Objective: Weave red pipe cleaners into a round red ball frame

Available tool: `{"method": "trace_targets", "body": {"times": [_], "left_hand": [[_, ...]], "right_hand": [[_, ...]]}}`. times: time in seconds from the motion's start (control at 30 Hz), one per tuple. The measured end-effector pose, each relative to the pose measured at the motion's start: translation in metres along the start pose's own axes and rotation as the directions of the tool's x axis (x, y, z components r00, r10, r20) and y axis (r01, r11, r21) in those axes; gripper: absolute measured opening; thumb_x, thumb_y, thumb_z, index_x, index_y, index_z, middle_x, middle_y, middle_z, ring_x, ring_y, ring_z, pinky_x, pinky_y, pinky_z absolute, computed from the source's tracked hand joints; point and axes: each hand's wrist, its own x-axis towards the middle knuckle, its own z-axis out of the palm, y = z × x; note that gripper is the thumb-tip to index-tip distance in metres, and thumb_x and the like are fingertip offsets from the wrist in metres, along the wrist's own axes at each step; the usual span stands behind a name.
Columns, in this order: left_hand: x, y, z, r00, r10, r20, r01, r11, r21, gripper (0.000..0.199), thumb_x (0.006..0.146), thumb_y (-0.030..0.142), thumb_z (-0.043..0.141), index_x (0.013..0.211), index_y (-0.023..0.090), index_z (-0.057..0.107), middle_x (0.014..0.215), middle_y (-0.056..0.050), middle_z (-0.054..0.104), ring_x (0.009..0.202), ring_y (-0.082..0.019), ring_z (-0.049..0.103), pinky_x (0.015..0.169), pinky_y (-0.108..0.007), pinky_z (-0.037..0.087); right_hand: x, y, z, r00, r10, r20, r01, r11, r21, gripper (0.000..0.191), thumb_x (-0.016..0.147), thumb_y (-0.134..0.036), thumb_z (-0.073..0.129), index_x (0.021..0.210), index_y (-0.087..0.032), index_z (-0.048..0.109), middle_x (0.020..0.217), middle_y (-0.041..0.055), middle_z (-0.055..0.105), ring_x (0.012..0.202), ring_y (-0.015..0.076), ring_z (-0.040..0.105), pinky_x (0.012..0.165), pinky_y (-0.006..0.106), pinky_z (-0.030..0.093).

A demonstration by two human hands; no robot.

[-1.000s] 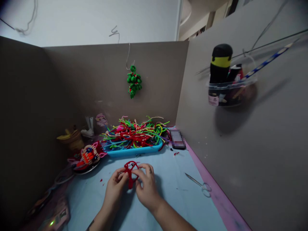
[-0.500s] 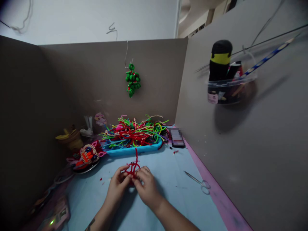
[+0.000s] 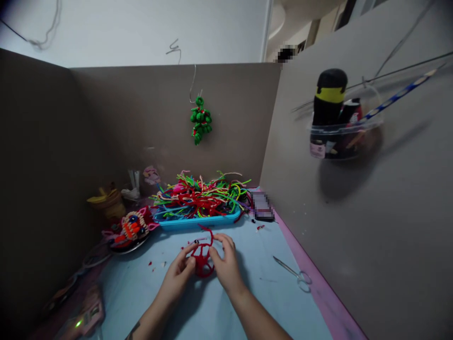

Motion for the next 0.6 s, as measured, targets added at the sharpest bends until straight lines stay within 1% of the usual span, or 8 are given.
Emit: {"method": "trace_targets", "body": {"times": [0.03, 0.1, 0.13, 0.2, 0.27, 0.33, 0.47, 0.6], "left_hand": [[0.001, 0.0, -0.001, 1.0, 0.006, -0.022, -0.007, 1.0, -0.01, 0.062, 0.069, 0.052, 0.075, 0.117, 0.015, 0.064, 0.07, -0.003, 0.065, 0.062, -0.014, 0.056, 0.061, -0.025, 0.043], [0.003, 0.0, -0.003, 0.997, 0.012, -0.071, -0.015, 0.999, -0.034, 0.06, 0.069, 0.054, 0.074, 0.115, 0.016, 0.065, 0.08, -0.006, 0.069, 0.068, -0.017, 0.06, 0.066, -0.027, 0.046], [0.003, 0.001, -0.004, 0.996, 0.013, -0.089, -0.017, 0.999, -0.045, 0.06, 0.068, 0.054, 0.075, 0.114, 0.017, 0.066, 0.082, -0.007, 0.07, 0.07, -0.018, 0.061, 0.068, -0.028, 0.047], [0.003, 0.004, -0.004, 0.994, 0.02, -0.108, -0.026, 0.998, -0.052, 0.058, 0.068, 0.053, 0.075, 0.112, 0.016, 0.067, 0.08, -0.007, 0.07, 0.069, -0.018, 0.062, 0.068, -0.028, 0.047], [0.001, 0.006, -0.003, 0.993, 0.037, -0.11, -0.042, 0.998, -0.044, 0.056, 0.067, 0.05, 0.077, 0.111, 0.016, 0.067, 0.076, -0.006, 0.07, 0.069, -0.019, 0.062, 0.068, -0.029, 0.047], [0.0, 0.007, -0.001, 0.992, 0.055, -0.113, -0.058, 0.998, -0.023, 0.053, 0.066, 0.046, 0.078, 0.11, 0.017, 0.068, 0.079, -0.007, 0.071, 0.073, -0.02, 0.063, 0.071, -0.029, 0.048], [-0.001, 0.004, 0.0, 0.987, 0.083, -0.134, -0.078, 0.996, 0.042, 0.045, 0.067, 0.037, 0.077, 0.107, 0.018, 0.069, 0.101, -0.012, 0.072, 0.085, -0.022, 0.065, 0.078, -0.03, 0.05], [-0.002, 0.001, 0.0, 0.984, 0.1, -0.146, -0.085, 0.991, 0.102, 0.041, 0.069, 0.03, 0.074, 0.108, 0.018, 0.069, 0.107, -0.013, 0.072, 0.089, -0.022, 0.066, 0.082, -0.031, 0.049]], "right_hand": [[0.0, 0.001, 0.0, 1.0, 0.011, -0.023, -0.011, 1.0, -0.005, 0.025, 0.08, -0.032, 0.058, 0.101, -0.02, 0.062, 0.111, 0.0095, 0.063, 0.106, 0.0239, 0.058, 0.087, 0.036, 0.046], [-0.002, 0.002, 0.0, 0.999, 0.022, -0.033, -0.023, 1.0, -0.021, 0.017, 0.081, -0.031, 0.057, 0.093, -0.021, 0.063, 0.111, 0.0099, 0.063, 0.108, 0.0246, 0.057, 0.091, 0.039, 0.045], [-0.003, 0.003, 0.0, 1.0, 0.017, -0.013, -0.017, 0.999, -0.032, 0.012, 0.081, -0.03, 0.058, 0.086, -0.021, 0.064, 0.11, 0.0099, 0.063, 0.108, 0.0249, 0.057, 0.093, 0.04, 0.044], [-0.005, 0.002, 0.003, 0.998, -0.005, 0.06, 0.008, 0.999, -0.053, 0.009, 0.079, -0.028, 0.06, 0.076, -0.021, 0.066, 0.109, 0.0099, 0.063, 0.109, 0.0255, 0.057, 0.096, 0.041, 0.043], [-0.007, 0.001, 0.005, 0.993, -0.007, 0.121, 0.015, 0.998, -0.065, 0.007, 0.077, -0.027, 0.064, 0.075, -0.022, 0.068, 0.109, 0.0101, 0.063, 0.11, 0.0261, 0.057, 0.096, 0.041, 0.044], [-0.009, 0.0, 0.008, 0.987, 0.011, 0.16, -0.001, 0.998, -0.061, 0.007, 0.077, -0.027, 0.065, 0.074, -0.022, 0.07, 0.111, 0.0104, 0.062, 0.11, 0.0265, 0.057, 0.097, 0.042, 0.044], [-0.01, 0.0, 0.01, 0.971, 0.091, 0.222, -0.101, 0.994, 0.034, 0.021, 0.077, -0.038, 0.067, 0.067, -0.02, 0.067, 0.111, 0.0109, 0.062, 0.107, 0.0259, 0.059, 0.095, 0.04, 0.045], [-0.01, 0.001, 0.014, 0.952, 0.196, 0.237, -0.238, 0.957, 0.164, 0.038, 0.074, -0.053, 0.068, 0.061, -0.018, 0.066, 0.105, 0.0123, 0.064, 0.106, 0.0286, 0.06, 0.093, 0.042, 0.045]]}}
